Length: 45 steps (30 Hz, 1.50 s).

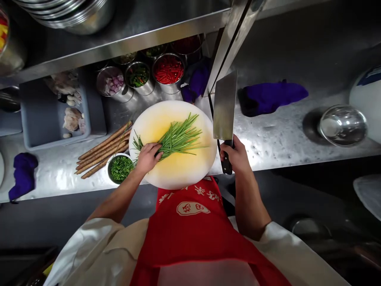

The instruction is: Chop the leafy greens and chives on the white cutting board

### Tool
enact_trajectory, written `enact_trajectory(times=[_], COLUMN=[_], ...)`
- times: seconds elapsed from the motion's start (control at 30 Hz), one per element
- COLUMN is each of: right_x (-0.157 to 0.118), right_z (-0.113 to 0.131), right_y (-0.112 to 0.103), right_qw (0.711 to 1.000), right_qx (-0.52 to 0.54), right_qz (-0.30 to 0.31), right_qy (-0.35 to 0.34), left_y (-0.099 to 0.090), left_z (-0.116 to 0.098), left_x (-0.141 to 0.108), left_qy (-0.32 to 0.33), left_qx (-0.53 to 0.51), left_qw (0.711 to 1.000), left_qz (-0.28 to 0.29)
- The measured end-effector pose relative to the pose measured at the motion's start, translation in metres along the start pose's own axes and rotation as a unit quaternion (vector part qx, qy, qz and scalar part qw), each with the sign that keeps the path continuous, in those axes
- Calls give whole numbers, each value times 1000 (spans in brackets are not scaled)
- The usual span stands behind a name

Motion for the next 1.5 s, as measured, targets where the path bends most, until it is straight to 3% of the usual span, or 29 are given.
enact_trajectory(times=[0.1,0.2,0.3,0.43,0.5,0.57,0.63,0.7,0.73,0.87,1.1,1.33,1.5], right_x=[-2,-10,-23,-42,-51,-59,-68,-75,-79,-91,-112,-122,-121], right_z=[0,-3,-8,-14,-17,-21,-24,-27,-28,-32,-39,-48,-56], right_y=[16,26,34,48,58,69,80,89,92,100,102,102,100], right_qw=[1000,997,994,992,991,989,989,989,988,987,985,985,986], right_qx=[-6,-68,-103,-85,-74,-66,-57,-51,-50,-47,-52,-51,-34], right_qz=[-2,-17,-43,-85,-106,-122,-131,-136,-139,-150,-158,-163,-163], right_qy=[9,14,16,26,34,42,42,36,33,35,36,35,24], left_y=[-6,-14,-23,-30,-31,-34,-40,-44,-44,-26,-9,0,6], left_z=[6,12,25,54,65,69,65,52,43,5,-27,-30,-27], left_x=[14,30,45,60,63,60,54,48,46,49,61,67,72], left_qy=[1,-2,1,5,1,13,44,92,131,270,210,212,148], left_qx=[-10,-115,-262,-368,-348,-230,-62,42,61,85,149,91,48], left_qw=[1000,992,962,921,919,956,992,995,989,955,966,973,987], left_qz=[14,45,81,131,184,181,104,22,10,84,19,-11,-36])
Point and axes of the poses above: each hand's wrist, its own x-axis towards the middle knuckle, its own y-axis out of the palm, z = x × y, the point moved 2 cm from there along x, towards the middle knuckle, and after that the axes turned 9 degrees about z, right-handed, at the moved point
